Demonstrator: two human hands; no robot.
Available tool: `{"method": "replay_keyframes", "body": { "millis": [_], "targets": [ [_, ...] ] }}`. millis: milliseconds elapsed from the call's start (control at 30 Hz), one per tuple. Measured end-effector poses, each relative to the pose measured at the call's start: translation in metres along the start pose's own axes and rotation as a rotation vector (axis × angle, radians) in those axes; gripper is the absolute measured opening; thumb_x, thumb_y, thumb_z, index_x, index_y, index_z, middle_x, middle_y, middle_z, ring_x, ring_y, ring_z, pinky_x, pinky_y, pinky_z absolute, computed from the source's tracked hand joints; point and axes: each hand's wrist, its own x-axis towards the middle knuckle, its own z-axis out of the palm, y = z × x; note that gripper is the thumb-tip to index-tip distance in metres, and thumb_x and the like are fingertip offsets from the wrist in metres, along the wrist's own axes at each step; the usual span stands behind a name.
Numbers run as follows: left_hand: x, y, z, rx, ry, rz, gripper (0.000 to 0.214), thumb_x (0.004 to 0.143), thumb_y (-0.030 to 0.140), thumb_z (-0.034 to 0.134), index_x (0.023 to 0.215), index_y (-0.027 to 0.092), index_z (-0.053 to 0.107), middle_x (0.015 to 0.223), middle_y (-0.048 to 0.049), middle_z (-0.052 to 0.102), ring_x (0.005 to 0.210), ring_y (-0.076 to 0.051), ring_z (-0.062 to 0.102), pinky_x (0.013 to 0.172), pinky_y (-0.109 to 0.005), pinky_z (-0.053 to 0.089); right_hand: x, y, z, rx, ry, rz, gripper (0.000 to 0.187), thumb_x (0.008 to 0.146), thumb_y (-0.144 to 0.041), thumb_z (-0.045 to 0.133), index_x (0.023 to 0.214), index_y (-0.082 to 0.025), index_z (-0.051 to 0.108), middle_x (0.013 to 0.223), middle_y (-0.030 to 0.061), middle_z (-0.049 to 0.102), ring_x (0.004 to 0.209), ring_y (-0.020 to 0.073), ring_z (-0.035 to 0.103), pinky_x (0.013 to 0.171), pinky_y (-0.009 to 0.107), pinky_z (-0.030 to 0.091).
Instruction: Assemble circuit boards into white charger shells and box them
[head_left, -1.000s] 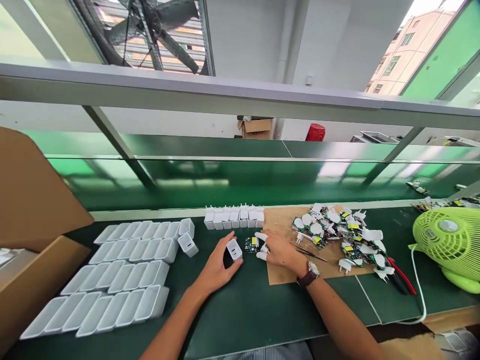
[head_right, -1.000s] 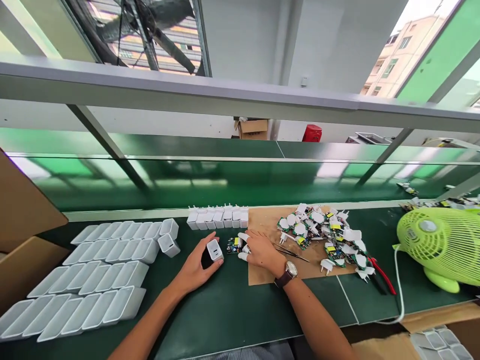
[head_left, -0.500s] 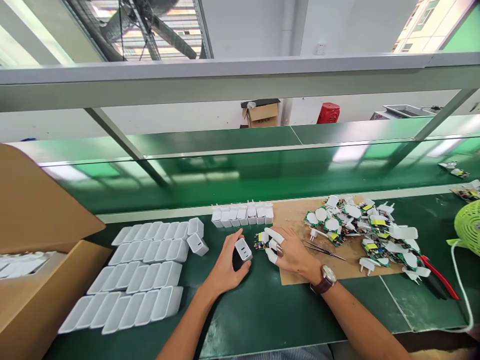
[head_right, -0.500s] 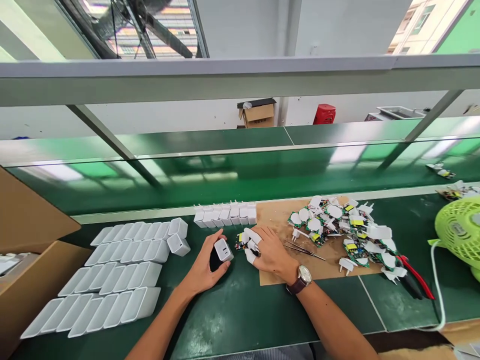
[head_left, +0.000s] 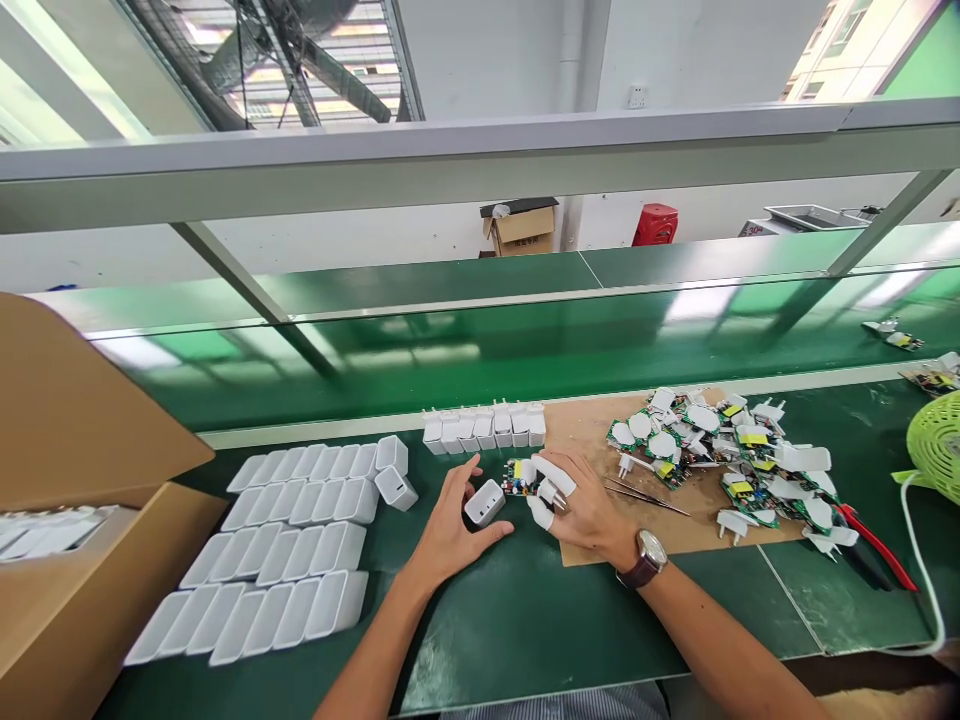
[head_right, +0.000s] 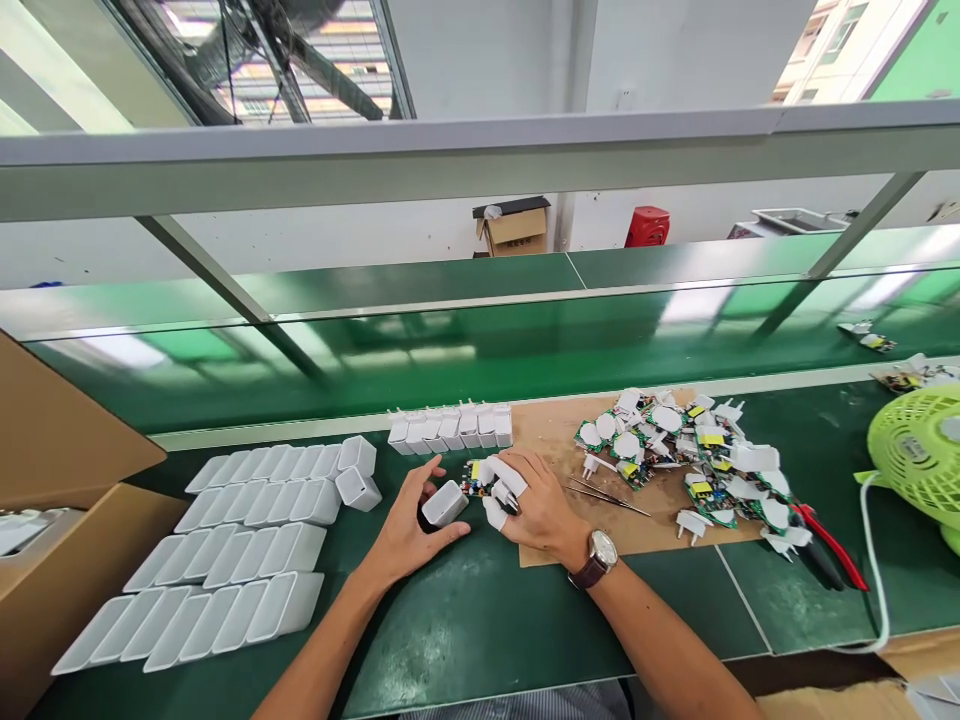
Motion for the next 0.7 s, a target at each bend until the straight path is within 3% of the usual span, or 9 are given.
{"method": "replay_keyframes", "body": {
  "millis": [100, 200, 267, 367, 467, 700],
  "targets": [
    [-0.001, 0.003, -0.006, -0.075, -0.148, -0.041, 0.098, 0.08, 0.045, 0.084, 0.16, 0.029, 0.029, 0.137, -0.0115, 0.059, 0.085, -0.018, 0.06, 0.08, -0.036, 0.056, -0.002, 0.001, 0.002, 0.008, 0.047, 0.016, 0.065, 0.089, -0.015, 0.06, 0.151, -0.024, 0.043, 0.125, 0.0136, 0.066, 0.119, 0.0302, 0.063, 0.1, 0.052, 0.057],
    [-0.001, 0.005, -0.007, -0.082, -0.217, -0.083, 0.075, 0.081, 0.047, 0.084, 0.146, 0.027, 0.051, 0.118, -0.0069, 0.069, 0.086, -0.02, 0.064, 0.079, -0.036, 0.057, -0.002, 0.0, 0.002, 0.03, 0.083, 0.021, 0.066, 0.088, -0.014, 0.061, 0.151, -0.024, 0.043, 0.125, 0.0141, 0.066, 0.118, 0.0302, 0.064, 0.099, 0.053, 0.058],
    [0.0, 0.005, -0.004, -0.03, -0.11, -0.015, 0.063, 0.08, 0.049, 0.085, 0.134, 0.027, 0.061, 0.115, -0.0069, 0.07, 0.097, -0.025, 0.065, 0.087, -0.041, 0.057, -0.001, -0.003, 0.002, 0.049, 0.094, 0.005, 0.067, 0.088, -0.013, 0.062, 0.151, -0.023, 0.044, 0.124, 0.0142, 0.066, 0.117, 0.0302, 0.065, 0.098, 0.053, 0.059],
    [0.002, 0.002, 0.002, 0.054, 0.077, 0.185, 0.061, 0.082, 0.047, 0.085, 0.134, 0.028, 0.06, 0.125, -0.0093, 0.067, 0.117, -0.03, 0.062, 0.102, -0.049, 0.054, 0.001, -0.009, 0.001, 0.091, 0.063, -0.054, 0.069, 0.086, -0.013, 0.063, 0.152, -0.023, 0.044, 0.123, 0.0137, 0.068, 0.117, 0.0303, 0.066, 0.096, 0.051, 0.062],
    [0.003, -0.002, 0.006, 0.094, 0.117, 0.29, 0.061, 0.088, 0.041, 0.08, 0.142, 0.029, 0.054, 0.129, -0.0107, 0.064, 0.12, -0.028, 0.062, 0.103, -0.047, 0.055, 0.001, -0.015, 0.003, 0.082, 0.012, -0.098, 0.071, 0.087, -0.014, 0.064, 0.154, -0.022, 0.042, 0.123, 0.0142, 0.069, 0.117, 0.031, 0.066, 0.095, 0.052, 0.062],
    [0.001, -0.006, 0.009, 0.149, 0.163, 0.334, 0.062, 0.092, 0.032, 0.075, 0.147, 0.026, 0.048, 0.13, -0.0123, 0.061, 0.122, -0.028, 0.061, 0.104, -0.047, 0.056, 0.001, -0.022, 0.008, 0.054, -0.028, -0.087, 0.069, 0.088, -0.012, 0.061, 0.154, -0.017, 0.041, 0.124, 0.0165, 0.068, 0.118, 0.0318, 0.064, 0.095, 0.052, 0.062]
  ]
}}
